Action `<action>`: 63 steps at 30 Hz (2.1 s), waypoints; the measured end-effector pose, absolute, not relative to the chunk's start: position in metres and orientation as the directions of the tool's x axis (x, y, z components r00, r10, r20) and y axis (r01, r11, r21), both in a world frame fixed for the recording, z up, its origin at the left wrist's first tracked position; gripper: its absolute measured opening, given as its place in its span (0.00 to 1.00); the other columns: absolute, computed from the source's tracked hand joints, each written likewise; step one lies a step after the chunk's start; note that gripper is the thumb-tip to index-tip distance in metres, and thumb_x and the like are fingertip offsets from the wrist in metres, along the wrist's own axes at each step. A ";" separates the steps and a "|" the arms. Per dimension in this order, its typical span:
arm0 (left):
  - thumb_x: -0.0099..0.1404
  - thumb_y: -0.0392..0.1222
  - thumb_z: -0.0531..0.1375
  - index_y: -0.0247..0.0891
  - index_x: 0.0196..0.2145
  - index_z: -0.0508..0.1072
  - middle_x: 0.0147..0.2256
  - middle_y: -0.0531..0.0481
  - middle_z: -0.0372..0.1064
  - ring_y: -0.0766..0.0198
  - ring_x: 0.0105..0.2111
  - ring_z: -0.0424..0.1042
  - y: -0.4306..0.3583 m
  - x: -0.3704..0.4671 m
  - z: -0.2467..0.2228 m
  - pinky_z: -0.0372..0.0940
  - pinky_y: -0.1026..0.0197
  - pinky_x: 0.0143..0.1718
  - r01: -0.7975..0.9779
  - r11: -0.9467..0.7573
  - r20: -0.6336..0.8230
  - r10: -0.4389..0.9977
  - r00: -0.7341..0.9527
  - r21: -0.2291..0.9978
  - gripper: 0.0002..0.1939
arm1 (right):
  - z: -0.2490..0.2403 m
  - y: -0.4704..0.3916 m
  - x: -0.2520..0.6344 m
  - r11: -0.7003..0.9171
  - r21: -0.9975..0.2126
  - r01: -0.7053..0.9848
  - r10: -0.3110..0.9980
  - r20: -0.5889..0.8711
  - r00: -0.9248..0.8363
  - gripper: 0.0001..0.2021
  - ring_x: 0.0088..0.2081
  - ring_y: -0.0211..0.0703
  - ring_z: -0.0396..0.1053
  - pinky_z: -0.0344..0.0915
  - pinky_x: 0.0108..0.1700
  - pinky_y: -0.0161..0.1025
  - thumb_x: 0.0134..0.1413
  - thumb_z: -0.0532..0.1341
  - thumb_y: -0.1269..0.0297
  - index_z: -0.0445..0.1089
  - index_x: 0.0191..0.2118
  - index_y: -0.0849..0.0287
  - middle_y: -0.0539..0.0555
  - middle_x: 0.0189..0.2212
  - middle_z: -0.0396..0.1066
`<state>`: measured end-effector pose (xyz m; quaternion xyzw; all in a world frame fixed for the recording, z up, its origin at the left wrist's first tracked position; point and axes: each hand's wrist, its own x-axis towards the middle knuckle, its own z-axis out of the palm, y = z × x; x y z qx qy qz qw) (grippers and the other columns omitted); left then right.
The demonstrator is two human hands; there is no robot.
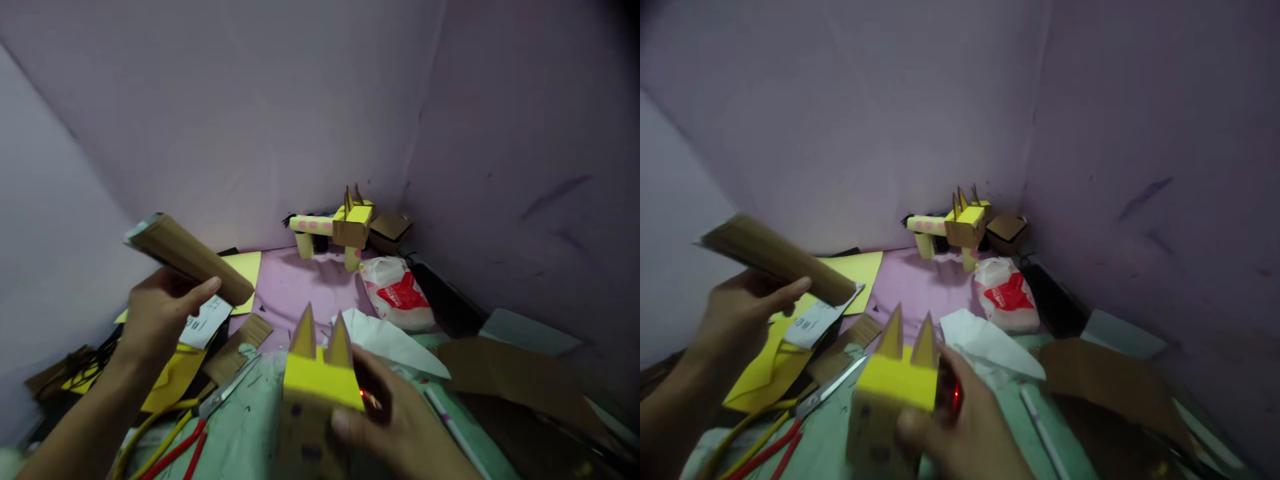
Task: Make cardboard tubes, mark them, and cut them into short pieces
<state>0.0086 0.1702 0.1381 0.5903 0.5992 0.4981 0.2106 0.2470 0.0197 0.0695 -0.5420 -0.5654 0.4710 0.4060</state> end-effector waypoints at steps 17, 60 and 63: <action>0.40 0.49 0.73 0.37 0.38 0.76 0.37 0.44 0.75 0.49 0.42 0.71 0.004 0.002 0.048 0.64 0.51 0.46 -0.187 0.503 -0.387 0.812 0.437 0.844 0.27 | 0.055 0.153 0.211 -0.196 -0.927 0.320 0.980 -0.174 0.094 0.15 0.45 0.48 0.71 0.70 0.45 0.49 0.61 0.59 0.59 0.67 0.51 0.61 0.56 0.49 0.69; 0.55 0.39 0.65 0.35 0.29 0.72 0.29 0.51 0.68 0.58 0.35 0.70 0.153 -0.038 0.100 0.65 0.58 0.32 0.914 0.070 -0.021 0.998 -0.067 0.399 0.07 | 0.015 -0.062 0.171 -0.065 -0.677 0.733 0.988 -0.147 -0.048 0.34 0.42 0.59 0.73 0.69 0.44 0.53 0.57 0.53 0.55 0.48 0.66 0.62 0.68 0.54 0.62; 0.47 0.39 0.63 0.37 0.24 0.68 0.21 0.54 0.61 0.61 0.27 0.66 0.127 -0.050 0.114 0.57 0.63 0.24 0.835 0.061 0.063 0.991 -0.114 0.547 0.07 | 0.015 -0.063 0.177 -0.024 -0.694 0.719 0.984 -0.144 -0.106 0.34 0.43 0.58 0.73 0.69 0.42 0.51 0.60 0.50 0.50 0.47 0.67 0.63 0.69 0.56 0.61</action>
